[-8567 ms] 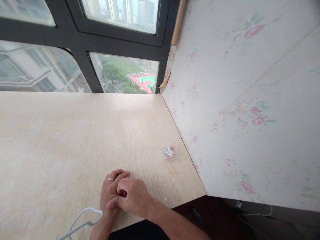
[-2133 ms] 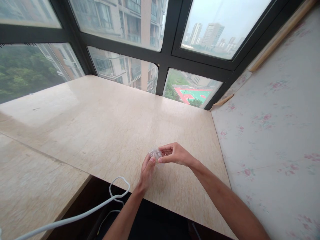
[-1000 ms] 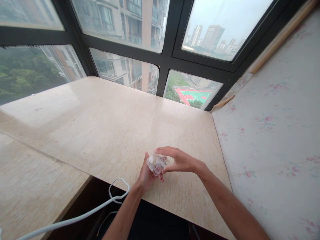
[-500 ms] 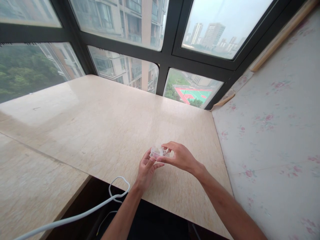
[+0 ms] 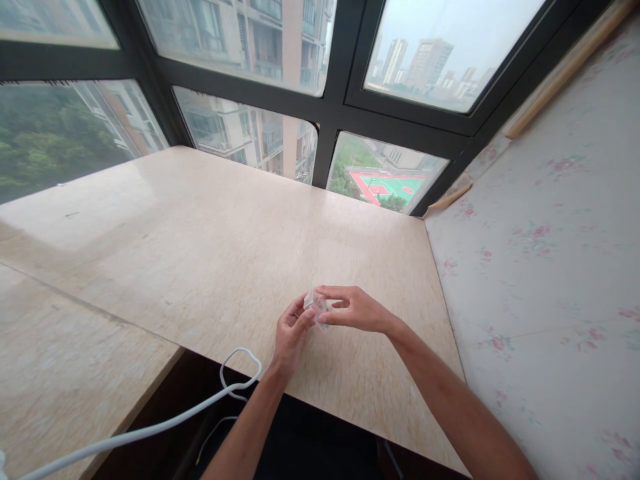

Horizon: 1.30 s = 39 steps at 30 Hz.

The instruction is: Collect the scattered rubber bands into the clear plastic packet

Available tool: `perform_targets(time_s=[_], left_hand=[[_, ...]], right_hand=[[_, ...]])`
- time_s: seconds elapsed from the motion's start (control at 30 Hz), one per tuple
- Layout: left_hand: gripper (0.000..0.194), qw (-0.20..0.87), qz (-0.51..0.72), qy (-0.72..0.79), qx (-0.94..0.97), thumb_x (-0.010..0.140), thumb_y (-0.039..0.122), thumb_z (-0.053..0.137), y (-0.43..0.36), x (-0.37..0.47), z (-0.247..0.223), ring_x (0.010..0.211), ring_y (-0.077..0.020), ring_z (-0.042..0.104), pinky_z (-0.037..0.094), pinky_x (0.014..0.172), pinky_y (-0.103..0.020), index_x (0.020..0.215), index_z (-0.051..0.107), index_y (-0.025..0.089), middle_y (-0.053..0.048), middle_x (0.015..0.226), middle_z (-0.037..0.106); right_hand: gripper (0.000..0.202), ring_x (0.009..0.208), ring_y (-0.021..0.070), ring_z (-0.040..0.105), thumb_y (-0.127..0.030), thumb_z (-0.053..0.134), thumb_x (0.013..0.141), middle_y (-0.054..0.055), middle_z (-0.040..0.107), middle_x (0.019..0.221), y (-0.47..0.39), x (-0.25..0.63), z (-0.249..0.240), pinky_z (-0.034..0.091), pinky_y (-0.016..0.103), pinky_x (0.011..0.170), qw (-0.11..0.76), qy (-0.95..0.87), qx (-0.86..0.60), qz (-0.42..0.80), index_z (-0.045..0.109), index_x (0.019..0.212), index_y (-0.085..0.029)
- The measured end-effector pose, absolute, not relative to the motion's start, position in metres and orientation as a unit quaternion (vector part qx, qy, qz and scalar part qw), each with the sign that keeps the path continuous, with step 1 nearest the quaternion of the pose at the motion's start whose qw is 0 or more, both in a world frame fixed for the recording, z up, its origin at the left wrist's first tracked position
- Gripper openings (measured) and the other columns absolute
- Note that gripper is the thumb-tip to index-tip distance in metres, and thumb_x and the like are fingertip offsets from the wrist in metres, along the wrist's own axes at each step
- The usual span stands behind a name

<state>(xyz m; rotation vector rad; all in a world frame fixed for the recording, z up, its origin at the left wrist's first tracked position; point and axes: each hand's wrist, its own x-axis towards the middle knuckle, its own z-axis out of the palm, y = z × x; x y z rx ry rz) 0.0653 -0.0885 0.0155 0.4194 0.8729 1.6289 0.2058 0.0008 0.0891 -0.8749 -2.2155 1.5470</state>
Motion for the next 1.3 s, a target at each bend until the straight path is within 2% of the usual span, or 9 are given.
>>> perform_targets(time_s=[0.17, 0.33, 0.5, 0.67, 0.87, 0.97, 1.07, 1.2, 1.3], left_hand=[[0.043, 0.581, 0.691, 0.381, 0.197, 0.069, 0.027, 0.076, -0.09, 0.064, 0.014, 0.098, -0.0269, 0.065, 0.048, 0.085, -0.036, 0.109, 0.067, 0.016, -0.012, 0.102, 0.071], [0.042, 0.598, 0.701, 0.333, 0.201, 0.071, 0.035, 0.071, -0.094, 0.063, 0.014, 0.099, -0.0296, 0.064, 0.05, 0.083, -0.039, 0.107, 0.067, 0.014, -0.012, 0.099, 0.071], [0.05, 0.655, 0.684, 0.267, 0.178, 0.075, 0.043, 0.065, -0.096, 0.058, 0.019, 0.101, -0.0302, 0.062, 0.048, 0.086, -0.042, 0.115, 0.062, 0.015, -0.012, 0.106, 0.068], [0.049, 0.684, 0.697, 0.205, 0.065, 0.084, 0.047, 0.049, -0.095, 0.049, 0.024, 0.095, -0.0257, 0.063, 0.048, 0.084, -0.041, 0.118, 0.058, 0.013, -0.013, 0.106, 0.066], [0.044, 0.694, 0.703, 0.159, -0.003, 0.086, 0.044, 0.048, -0.091, 0.022, 0.017, 0.09, -0.0193, 0.062, 0.05, 0.08, -0.034, 0.117, 0.057, 0.015, -0.01, 0.106, 0.064], [0.032, 0.654, 0.737, 0.171, -0.002, 0.083, 0.041, 0.053, -0.085, -0.006, 0.018, 0.093, -0.0205, 0.062, 0.05, 0.077, -0.034, 0.103, 0.062, 0.018, -0.01, 0.106, 0.064], [0.024, 0.566, 0.797, 0.211, 0.008, 0.079, 0.042, 0.057, -0.074, -0.044, 0.026, 0.093, -0.0221, 0.062, 0.049, 0.075, -0.034, 0.088, 0.062, 0.02, -0.007, 0.101, 0.065], [0.032, 0.441, 0.829, 0.339, 0.048, 0.075, 0.049, 0.056, -0.053, -0.1, 0.036, 0.086, -0.0178, 0.062, 0.046, 0.07, -0.029, 0.091, 0.061, 0.022, -0.003, 0.091, 0.065], [0.034, 0.375, 0.781, 0.488, 0.106, 0.07, 0.048, 0.059, -0.039, -0.136, 0.038, 0.082, -0.0164, 0.061, 0.043, 0.064, -0.025, 0.089, 0.058, 0.02, -0.003, 0.088, 0.064]], right_hand=[[0.058, 0.1, 0.0264, 0.065, -0.039, 0.077, 0.067, 0.007, 0.067, 0.116, 0.004, 0.209, 0.089, 0.054, 0.043, 0.084, 0.13, -0.714, -0.307, 0.616, 0.063, 0.121, -0.02], [0.043, 0.091, 0.0204, 0.066, -0.039, 0.069, 0.077, 0.004, 0.072, 0.101, 0.007, 0.214, 0.103, 0.052, 0.037, 0.082, 0.119, -0.687, -0.282, 0.659, 0.066, 0.116, -0.02], [0.048, 0.098, 0.0222, 0.064, -0.035, 0.076, 0.071, 0.008, 0.069, 0.112, 0.007, 0.215, 0.106, 0.051, 0.037, 0.083, 0.146, -0.626, -0.29, 0.709, 0.066, 0.116, -0.02], [0.038, 0.108, 0.0252, 0.06, -0.039, 0.069, 0.079, 0.012, 0.062, 0.123, 0.001, 0.221, 0.096, 0.05, 0.041, 0.088, 0.244, -0.538, -0.293, 0.752, 0.067, 0.111, -0.019], [0.036, 0.112, 0.0277, 0.058, -0.045, 0.065, 0.081, 0.013, 0.06, 0.126, -0.021, 0.257, 0.063, 0.05, 0.042, 0.088, 0.343, -0.45, -0.363, 0.74, 0.067, 0.109, -0.022], [0.037, 0.114, 0.03, 0.057, -0.048, 0.067, 0.078, 0.014, 0.06, 0.126, -0.039, 0.283, 0.043, 0.05, 0.043, 0.089, 0.367, -0.399, -0.416, 0.73, 0.069, 0.106, -0.023], [0.042, 0.116, 0.0327, 0.055, -0.05, 0.07, 0.074, 0.015, 0.06, 0.127, -0.058, 0.307, 0.026, 0.05, 0.044, 0.09, 0.387, -0.348, -0.453, 0.724, 0.071, 0.104, -0.02], [0.05, 0.116, 0.0337, 0.055, -0.06, 0.068, 0.068, 0.013, 0.06, 0.126, -0.077, 0.336, 0.01, 0.054, 0.042, 0.086, 0.405, -0.292, -0.498, 0.709, 0.072, 0.1, -0.022], [0.052, 0.118, 0.0342, 0.054, -0.062, 0.067, 0.066, 0.013, 0.061, 0.126, -0.084, 0.35, 0.0, 0.055, 0.041, 0.084, 0.41, -0.271, -0.506, 0.709, 0.072, 0.099, -0.022]])
